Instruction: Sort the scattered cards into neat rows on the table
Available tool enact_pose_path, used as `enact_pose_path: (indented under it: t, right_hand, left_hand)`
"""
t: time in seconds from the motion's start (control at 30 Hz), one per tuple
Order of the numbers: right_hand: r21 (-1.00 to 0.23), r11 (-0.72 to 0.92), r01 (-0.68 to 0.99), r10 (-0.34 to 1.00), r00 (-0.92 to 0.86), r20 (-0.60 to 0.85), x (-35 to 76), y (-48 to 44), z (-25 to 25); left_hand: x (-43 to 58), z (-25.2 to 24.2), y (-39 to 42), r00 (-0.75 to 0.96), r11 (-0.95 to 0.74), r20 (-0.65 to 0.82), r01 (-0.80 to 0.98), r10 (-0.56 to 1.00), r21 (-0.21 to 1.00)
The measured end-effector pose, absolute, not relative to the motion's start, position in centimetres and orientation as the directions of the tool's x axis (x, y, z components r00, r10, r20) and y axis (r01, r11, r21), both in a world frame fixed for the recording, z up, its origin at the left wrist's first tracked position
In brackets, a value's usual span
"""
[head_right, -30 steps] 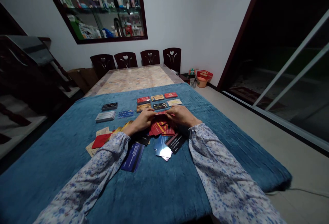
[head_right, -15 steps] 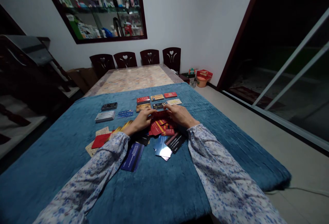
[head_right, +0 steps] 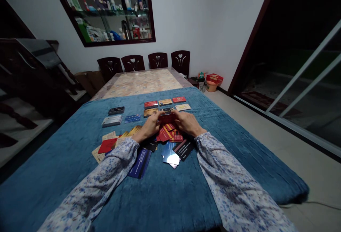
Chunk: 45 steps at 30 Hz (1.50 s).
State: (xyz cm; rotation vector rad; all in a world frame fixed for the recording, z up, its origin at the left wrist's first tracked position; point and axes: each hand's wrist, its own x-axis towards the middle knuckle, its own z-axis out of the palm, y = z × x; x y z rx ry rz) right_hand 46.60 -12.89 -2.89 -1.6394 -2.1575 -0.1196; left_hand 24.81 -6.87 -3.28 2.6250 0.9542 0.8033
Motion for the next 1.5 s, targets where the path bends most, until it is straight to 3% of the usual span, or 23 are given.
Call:
enact_pose_path:
  t: [0.37,0.67,1.03,1.23,1.5]
  right_hand:
    - [-0.233,0.367,0.901,0.883,-0.259,0.391,46.0,-12.7,-3.1]
    - [-0.09,0.399,0.913,0.836,-0.322,0.445,46.6,-12.2,-3.4]
    - [-0.021,0.415,0.91,0.786,-0.347,0.511,46.3,-11.8,-3.6]
    - [-0.001,0.431,0.902,0.751,-0.358,0.555,46.5,-11.9,-3.2]
    - [0.022,0.533,0.846,0.724,-0.469,0.506,46.7,-11.2,-1.8]
  left_hand:
    - [24.7,-3.7,-6.4,0.607,-0.738,0.425,0.592,0.672,0.324]
    - [24.8,-3.6,-6.3,0.613,-0.775,0.481,0.552,0.627,0.307]
    - [24.7,-3.3,-6.2,0.606,-0.79,0.509,0.505,0.611,0.347]
    - [24.3,-2.1,-6.5,0.667,-0.783,0.417,0.571,0.617,0.244]
    - [23.7,0.8,-7.9,0.718,-0.762,0.3,0.645,0.628,0.054]
